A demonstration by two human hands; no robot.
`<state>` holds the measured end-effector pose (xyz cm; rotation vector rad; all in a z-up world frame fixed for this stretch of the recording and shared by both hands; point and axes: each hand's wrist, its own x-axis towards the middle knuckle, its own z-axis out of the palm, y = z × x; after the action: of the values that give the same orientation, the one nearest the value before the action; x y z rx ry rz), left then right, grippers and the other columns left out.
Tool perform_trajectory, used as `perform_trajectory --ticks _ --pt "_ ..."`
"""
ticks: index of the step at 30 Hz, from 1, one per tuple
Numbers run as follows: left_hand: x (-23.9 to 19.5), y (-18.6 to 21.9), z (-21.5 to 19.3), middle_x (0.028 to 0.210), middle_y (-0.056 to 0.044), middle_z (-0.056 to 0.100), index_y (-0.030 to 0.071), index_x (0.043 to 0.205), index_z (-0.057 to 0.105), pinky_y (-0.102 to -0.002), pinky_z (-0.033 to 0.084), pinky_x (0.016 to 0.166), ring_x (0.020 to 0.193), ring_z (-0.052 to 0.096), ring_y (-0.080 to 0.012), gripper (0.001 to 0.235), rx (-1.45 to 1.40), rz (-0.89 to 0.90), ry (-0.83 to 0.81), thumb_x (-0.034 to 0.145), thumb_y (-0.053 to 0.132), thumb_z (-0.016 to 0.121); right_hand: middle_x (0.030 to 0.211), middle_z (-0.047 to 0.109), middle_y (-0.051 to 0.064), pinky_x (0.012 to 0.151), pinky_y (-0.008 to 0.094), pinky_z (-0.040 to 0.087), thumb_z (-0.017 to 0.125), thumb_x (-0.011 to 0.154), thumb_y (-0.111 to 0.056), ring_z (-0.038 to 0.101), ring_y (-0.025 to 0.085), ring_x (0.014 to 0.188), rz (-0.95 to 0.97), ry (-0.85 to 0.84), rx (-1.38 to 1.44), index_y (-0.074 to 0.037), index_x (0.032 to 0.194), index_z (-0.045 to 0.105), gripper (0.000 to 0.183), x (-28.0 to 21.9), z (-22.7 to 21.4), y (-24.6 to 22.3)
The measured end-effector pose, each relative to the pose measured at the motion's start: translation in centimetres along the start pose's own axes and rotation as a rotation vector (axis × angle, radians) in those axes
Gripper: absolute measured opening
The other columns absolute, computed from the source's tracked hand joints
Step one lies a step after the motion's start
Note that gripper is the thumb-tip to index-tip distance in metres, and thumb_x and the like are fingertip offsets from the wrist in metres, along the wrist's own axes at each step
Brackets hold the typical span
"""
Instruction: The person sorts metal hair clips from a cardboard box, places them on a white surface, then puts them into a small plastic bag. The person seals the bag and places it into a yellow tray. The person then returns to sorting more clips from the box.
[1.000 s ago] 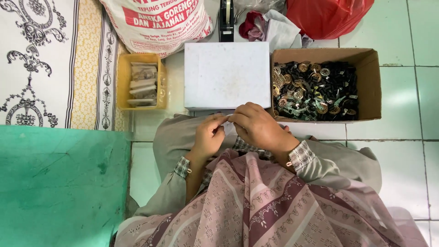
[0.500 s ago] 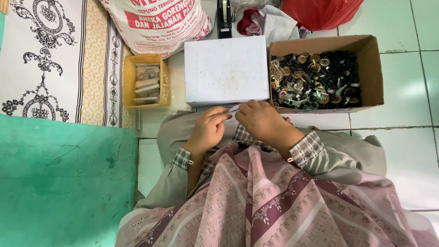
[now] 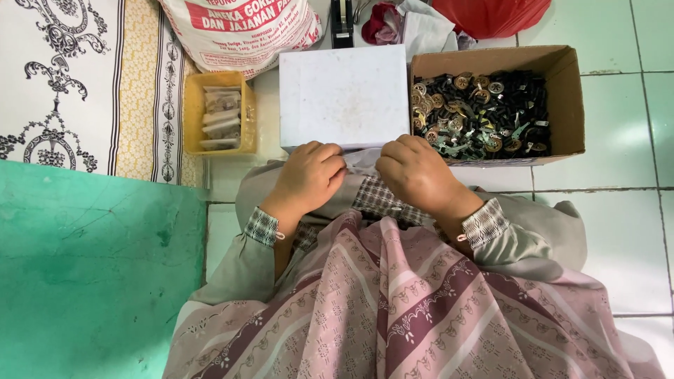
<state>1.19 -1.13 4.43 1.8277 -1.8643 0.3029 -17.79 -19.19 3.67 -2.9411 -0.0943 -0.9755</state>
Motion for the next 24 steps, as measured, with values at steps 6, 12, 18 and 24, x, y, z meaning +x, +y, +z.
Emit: perform_trajectory --ticks 6,12,18,24 --pt "1.6 0.6 -1.7 0.089 0.000 0.064 0.014 0.080 0.069 -0.034 0.054 0.066 0.077 0.067 -0.0242 0.007 -0.080 0.033 0.054 0.086 0.011 0.070 0.089 0.069 0.011 0.071 0.036 0.057 0.076 0.078 0.007 0.067 0.027 0.082 0.227 0.012 0.462 -0.004 0.087 0.074 0.014 2.6 -3.4 -0.8" --pt "2.7 2.7 -4.2 0.087 0.000 0.066 0.012 0.082 0.069 -0.030 0.057 0.072 0.078 0.068 -0.0210 0.012 -0.233 0.016 0.119 0.090 0.003 0.068 0.121 0.061 0.024 0.068 0.037 0.057 0.091 0.077 -0.009 0.062 0.031 0.093 0.401 0.137 0.856 0.004 0.124 0.067 0.054 0.7 -2.3 0.9" --pt "2.5 3.2 -4.7 0.085 -0.002 0.063 0.009 0.088 0.068 -0.030 0.057 0.068 0.072 0.066 -0.0196 0.012 -0.264 0.013 0.132 0.091 -0.002 0.064 0.088 0.073 0.017 0.060 0.033 0.055 0.080 0.080 0.008 0.068 0.025 0.072 0.565 0.048 0.901 0.004 0.096 0.074 0.017 0.6 -1.0 0.4" --pt "2.4 1.6 -4.0 0.084 -0.002 0.066 0.009 0.094 0.070 -0.032 0.059 0.065 0.071 0.067 -0.0220 0.014 -0.429 -0.074 0.185 0.091 -0.004 0.068 0.082 0.072 0.015 0.059 0.030 0.050 0.076 0.081 0.011 0.062 0.019 0.068 0.580 0.015 0.964 0.002 0.089 0.076 0.012 3.0 -1.9 1.4"
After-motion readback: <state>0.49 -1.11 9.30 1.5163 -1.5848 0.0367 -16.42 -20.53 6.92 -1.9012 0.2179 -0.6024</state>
